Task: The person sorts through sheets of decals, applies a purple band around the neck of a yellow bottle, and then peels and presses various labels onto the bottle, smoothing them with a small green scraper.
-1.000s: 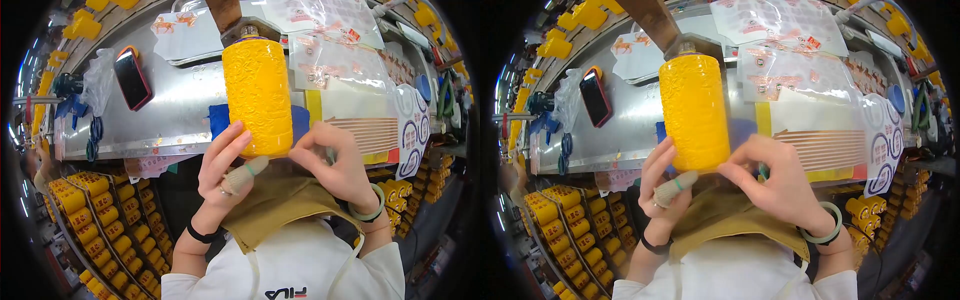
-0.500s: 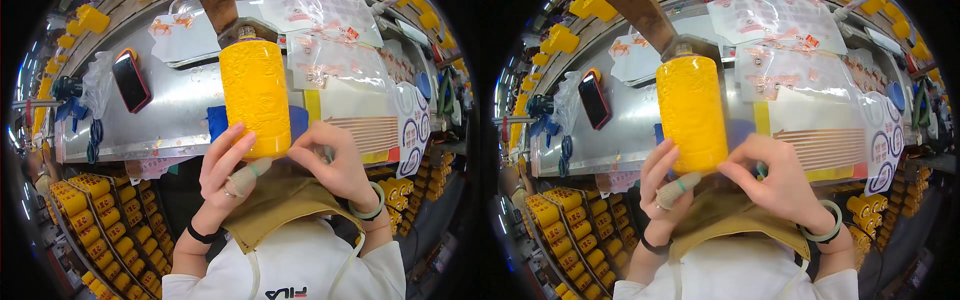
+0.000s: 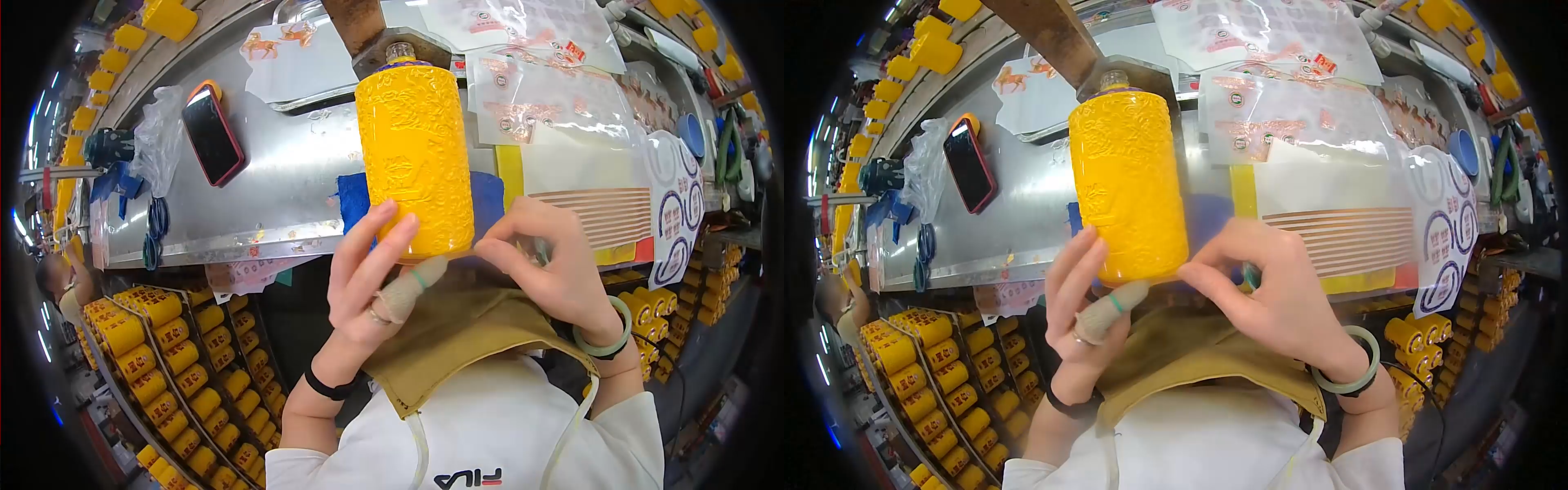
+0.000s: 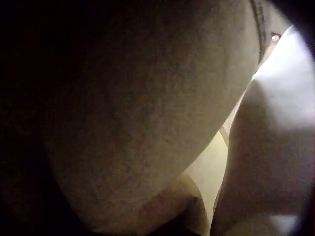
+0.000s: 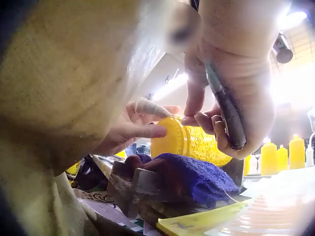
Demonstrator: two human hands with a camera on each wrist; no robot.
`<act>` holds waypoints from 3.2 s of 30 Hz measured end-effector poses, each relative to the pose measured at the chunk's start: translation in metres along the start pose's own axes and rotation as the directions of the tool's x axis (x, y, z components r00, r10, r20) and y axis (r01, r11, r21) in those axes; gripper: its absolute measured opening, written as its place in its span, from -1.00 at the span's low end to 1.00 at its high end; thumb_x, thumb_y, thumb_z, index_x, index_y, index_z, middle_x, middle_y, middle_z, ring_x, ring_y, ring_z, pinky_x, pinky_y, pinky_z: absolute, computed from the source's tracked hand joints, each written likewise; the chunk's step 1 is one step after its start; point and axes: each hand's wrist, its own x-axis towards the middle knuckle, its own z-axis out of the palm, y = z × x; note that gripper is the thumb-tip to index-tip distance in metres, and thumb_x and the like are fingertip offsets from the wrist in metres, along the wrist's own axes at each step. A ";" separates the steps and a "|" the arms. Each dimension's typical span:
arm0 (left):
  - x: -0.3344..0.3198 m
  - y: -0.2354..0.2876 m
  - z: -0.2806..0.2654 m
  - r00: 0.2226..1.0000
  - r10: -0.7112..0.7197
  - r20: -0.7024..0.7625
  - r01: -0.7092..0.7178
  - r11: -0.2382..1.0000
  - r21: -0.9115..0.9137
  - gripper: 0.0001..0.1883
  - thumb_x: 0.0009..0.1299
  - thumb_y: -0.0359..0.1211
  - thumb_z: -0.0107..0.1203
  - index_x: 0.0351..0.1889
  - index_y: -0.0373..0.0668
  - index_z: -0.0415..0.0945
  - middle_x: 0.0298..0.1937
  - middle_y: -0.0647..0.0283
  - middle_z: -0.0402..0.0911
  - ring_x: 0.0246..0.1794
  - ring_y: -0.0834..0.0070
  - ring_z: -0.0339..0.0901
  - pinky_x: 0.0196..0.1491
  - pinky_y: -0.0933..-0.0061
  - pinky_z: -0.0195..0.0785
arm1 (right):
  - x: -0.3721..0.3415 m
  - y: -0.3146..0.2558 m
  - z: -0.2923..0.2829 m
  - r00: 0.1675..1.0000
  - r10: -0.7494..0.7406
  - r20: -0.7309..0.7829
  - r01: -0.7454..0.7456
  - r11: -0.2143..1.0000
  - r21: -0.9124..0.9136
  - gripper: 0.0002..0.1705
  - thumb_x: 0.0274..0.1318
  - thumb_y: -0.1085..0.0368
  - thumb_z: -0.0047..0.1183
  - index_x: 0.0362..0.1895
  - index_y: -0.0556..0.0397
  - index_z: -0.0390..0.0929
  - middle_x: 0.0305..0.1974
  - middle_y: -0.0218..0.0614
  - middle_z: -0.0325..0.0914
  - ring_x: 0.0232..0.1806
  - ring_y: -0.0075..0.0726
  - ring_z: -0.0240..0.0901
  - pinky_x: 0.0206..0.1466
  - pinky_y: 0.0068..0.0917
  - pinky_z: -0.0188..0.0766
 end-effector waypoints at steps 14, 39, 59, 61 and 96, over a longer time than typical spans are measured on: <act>-0.011 0.004 -0.001 0.998 -0.011 -0.056 0.018 0.992 0.128 -0.71 0.19 -0.54 0.39 -0.13 -0.08 0.74 0.29 0.05 0.56 0.23 0.03 0.55 0.27 0.12 0.58 | 0.001 0.002 0.001 1.000 0.020 -0.015 -0.020 1.000 0.023 -0.90 0.12 0.39 0.32 -0.34 0.19 0.72 -0.44 -0.25 0.62 -0.46 -0.36 0.46 -0.35 -0.41 0.37; -0.010 0.001 0.010 0.965 -0.239 -0.108 0.207 0.947 -0.245 -0.69 0.27 -0.64 0.33 -0.05 -0.17 0.71 0.23 -0.02 0.61 0.26 -0.02 0.56 0.24 0.15 0.58 | 0.000 -0.001 0.005 1.000 0.006 -0.029 -0.005 0.999 0.040 -0.89 0.14 0.38 0.31 -0.33 0.20 0.72 -0.47 -0.26 0.60 -0.48 -0.40 0.47 -0.35 -0.44 0.38; -0.014 0.005 0.013 0.853 -0.500 -0.152 0.417 0.826 -0.380 -0.73 0.23 -0.65 0.34 -0.11 -0.27 0.69 0.18 0.02 0.63 0.20 0.02 0.61 0.23 0.18 0.61 | 0.001 -0.001 0.006 1.000 0.014 -0.028 -0.012 0.997 0.079 -0.88 0.14 0.37 0.32 -0.35 0.20 0.71 -0.46 -0.26 0.59 -0.47 -0.41 0.48 -0.34 -0.44 0.39; -0.016 -0.002 0.005 0.943 -0.298 -0.145 0.265 0.941 -0.209 -0.73 0.23 -0.65 0.33 -0.12 -0.21 0.71 0.20 0.03 0.62 0.20 0.03 0.61 0.24 0.17 0.60 | 0.001 0.000 0.007 0.999 0.018 -0.032 -0.015 0.997 0.071 -0.88 0.14 0.37 0.32 -0.35 0.19 0.71 -0.47 -0.26 0.59 -0.47 -0.41 0.48 -0.34 -0.44 0.39; -0.010 0.005 0.006 0.947 -0.305 -0.100 0.282 0.939 -0.194 -0.68 0.17 -0.62 0.41 -0.12 -0.16 0.72 0.16 0.08 0.63 0.25 -0.04 0.57 0.26 0.13 0.58 | 0.004 0.004 0.015 0.997 -0.038 -0.060 0.043 0.997 0.068 -0.85 0.08 0.35 0.36 -0.41 0.13 0.65 -0.49 -0.27 0.55 -0.50 -0.31 0.43 -0.37 -0.36 0.34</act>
